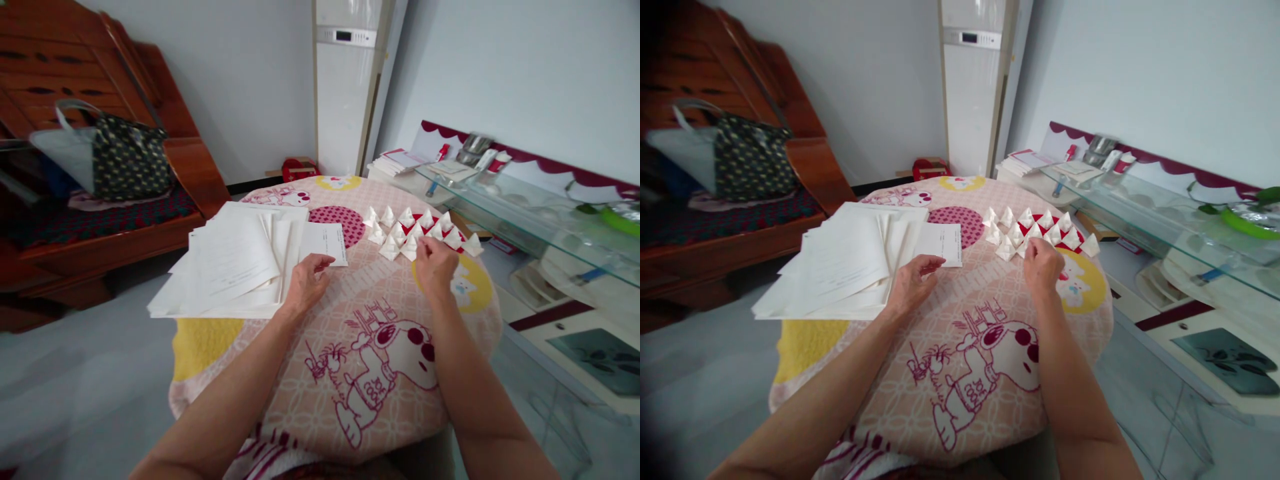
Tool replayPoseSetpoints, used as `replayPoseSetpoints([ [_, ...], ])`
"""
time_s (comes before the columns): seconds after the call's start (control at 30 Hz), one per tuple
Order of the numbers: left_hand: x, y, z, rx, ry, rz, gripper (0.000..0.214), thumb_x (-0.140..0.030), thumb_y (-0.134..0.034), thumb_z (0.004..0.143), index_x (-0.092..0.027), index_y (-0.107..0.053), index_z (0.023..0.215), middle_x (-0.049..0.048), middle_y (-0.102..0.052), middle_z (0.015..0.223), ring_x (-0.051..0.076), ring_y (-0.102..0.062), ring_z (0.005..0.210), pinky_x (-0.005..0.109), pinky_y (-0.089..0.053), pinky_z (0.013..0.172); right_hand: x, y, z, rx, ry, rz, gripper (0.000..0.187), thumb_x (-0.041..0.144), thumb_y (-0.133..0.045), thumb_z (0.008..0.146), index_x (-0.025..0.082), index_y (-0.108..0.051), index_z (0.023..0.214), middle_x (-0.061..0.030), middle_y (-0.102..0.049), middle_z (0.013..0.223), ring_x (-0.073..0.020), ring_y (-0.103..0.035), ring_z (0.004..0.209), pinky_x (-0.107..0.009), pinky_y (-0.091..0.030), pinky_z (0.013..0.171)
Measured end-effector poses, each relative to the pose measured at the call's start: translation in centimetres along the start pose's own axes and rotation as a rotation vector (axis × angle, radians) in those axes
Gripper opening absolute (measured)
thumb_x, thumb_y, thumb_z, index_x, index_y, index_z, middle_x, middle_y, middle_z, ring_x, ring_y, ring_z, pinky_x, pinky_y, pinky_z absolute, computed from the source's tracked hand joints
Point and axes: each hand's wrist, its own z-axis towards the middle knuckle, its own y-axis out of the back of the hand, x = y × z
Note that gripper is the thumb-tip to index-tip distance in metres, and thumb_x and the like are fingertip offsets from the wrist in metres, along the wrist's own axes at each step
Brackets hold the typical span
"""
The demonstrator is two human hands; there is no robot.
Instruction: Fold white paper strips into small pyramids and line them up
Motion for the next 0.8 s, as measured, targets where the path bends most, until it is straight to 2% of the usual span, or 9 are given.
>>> replayPoseSetpoints([
  [0.07, 0.0, 0.0, 0.0, 0.018, 0.029, 0.038, 0.032, -0.010, -0.055, 0.077, -0.016, -0.074, 0.102, 0.0063, -0.076, 0.100, 0.017, -0.073, 0.089, 0.033, -0.062, 0.088, 2.3, -0.9, -1.5, 0.086, 0.154, 0.195, 0.028, 0.023, -0.051, 0.092, 0.016, -0.077, 0.089, -0.0100, -0.076, 0.085, -0.0213, -0.065, 0.076, -0.030, -0.046, 0.073],
  [0.13, -0.2, 0.1, -0.1, 0.039, 0.068, 0.096, 0.029, -0.010, -0.056, 0.078, -0.016, -0.075, 0.099, 0.0062, -0.076, 0.096, 0.017, -0.072, 0.086, 0.032, -0.061, 0.085, 4.3, -2.1, -3.1, 0.253, 0.288, 0.348, 0.025, 0.022, -0.053, 0.091, 0.017, -0.076, 0.083, -0.0069, -0.075, 0.079, -0.0175, -0.062, 0.069, -0.027, -0.043, 0.067],
  [0.23, -0.4, 0.2, 0.0, 0.057, 0.107, 0.192, 0.020, -0.011, -0.059, 0.081, -0.016, -0.076, 0.090, 0.0057, -0.076, 0.088, 0.018, -0.070, 0.081, 0.030, -0.058, 0.081, 6.1, -3.9, -4.9, 0.528, 0.430, 0.388, 0.024, 0.017, -0.057, 0.087, 0.017, -0.071, 0.067, -0.0030, -0.067, 0.063, -0.0138, -0.053, 0.058, -0.025, -0.035, 0.058],
  [0.3, -0.4, 0.5, 0.1, 0.054, 0.109, 0.238, 0.015, -0.012, -0.062, 0.081, -0.016, -0.076, 0.084, 0.0053, -0.075, 0.084, 0.018, -0.069, 0.078, 0.029, -0.056, 0.078, 6.4, -4.7, -5.5, 0.598, 0.442, 0.376, 0.025, 0.015, -0.059, 0.086, 0.017, -0.068, 0.063, -0.0025, -0.065, 0.060, -0.0134, -0.051, 0.056, -0.025, -0.032, 0.057],
  [0.4, 0.1, 2.2, 0.5, 0.034, 0.069, 0.274, 0.010, -0.014, -0.065, 0.083, -0.017, -0.075, 0.082, 0.0055, -0.074, 0.086, 0.019, -0.070, 0.080, 0.031, -0.056, 0.079, 6.0, -5.4, -5.7, 0.629, 0.381, 0.416, 0.022, 0.015, -0.060, 0.087, 0.017, -0.071, 0.068, -0.0034, -0.069, 0.065, -0.0146, -0.056, 0.061, -0.025, -0.034, 0.060],
  [0.47, 0.8, 4.5, 0.7, 0.020, -0.001, 0.302, 0.004, -0.017, -0.071, 0.082, -0.018, -0.074, 0.084, 0.0068, -0.075, 0.098, 0.021, -0.071, 0.094, 0.035, -0.056, 0.090, 5.6, -5.6, -5.7, 0.636, 0.343, 0.453, 0.020, 0.015, -0.060, 0.087, 0.017, -0.072, 0.071, -0.0034, -0.071, 0.069, -0.0152, -0.058, 0.063, -0.024, -0.037, 0.062],
  [0.63, 3.2, 10.4, 0.6, 0.047, -0.015, 0.443, 0.044, -0.025, -0.084, 0.073, -0.019, -0.072, 0.115, 0.0120, -0.065, 0.137, 0.029, -0.061, 0.127, 0.047, -0.047, 0.113, 5.2, -5.7, -5.6, 0.635, 0.344, 0.489, 0.022, 0.016, -0.061, 0.087, 0.017, -0.071, 0.067, -0.0022, -0.069, 0.065, -0.0151, -0.056, 0.061, -0.024, -0.038, 0.062],
  [0.7, 3.9, 11.5, 0.3, 0.083, 0.021, 0.489, 0.051, -0.027, -0.085, 0.072, -0.019, -0.071, 0.120, 0.0124, -0.063, 0.140, 0.031, -0.059, 0.131, 0.049, -0.045, 0.115, 5.2, -5.8, -5.6, 0.637, 0.344, 0.487, 0.023, 0.017, -0.060, 0.088, 0.017, -0.071, 0.068, -0.0019, -0.068, 0.065, -0.0149, -0.056, 0.060, -0.024, -0.038, 0.061],
  [0.8, 4.4, 11.7, 0.0, 0.133, 0.079, 0.501, 0.049, -0.026, -0.083, 0.073, -0.019, -0.071, 0.120, 0.0121, -0.064, 0.139, 0.030, -0.061, 0.129, 0.047, -0.046, 0.114, 5.2, -5.9, -5.6, 0.638, 0.344, 0.477, 0.022, 0.017, -0.060, 0.088, 0.017, -0.072, 0.070, -0.0015, -0.069, 0.065, -0.0150, -0.057, 0.061, -0.024, -0.039, 0.061],
])
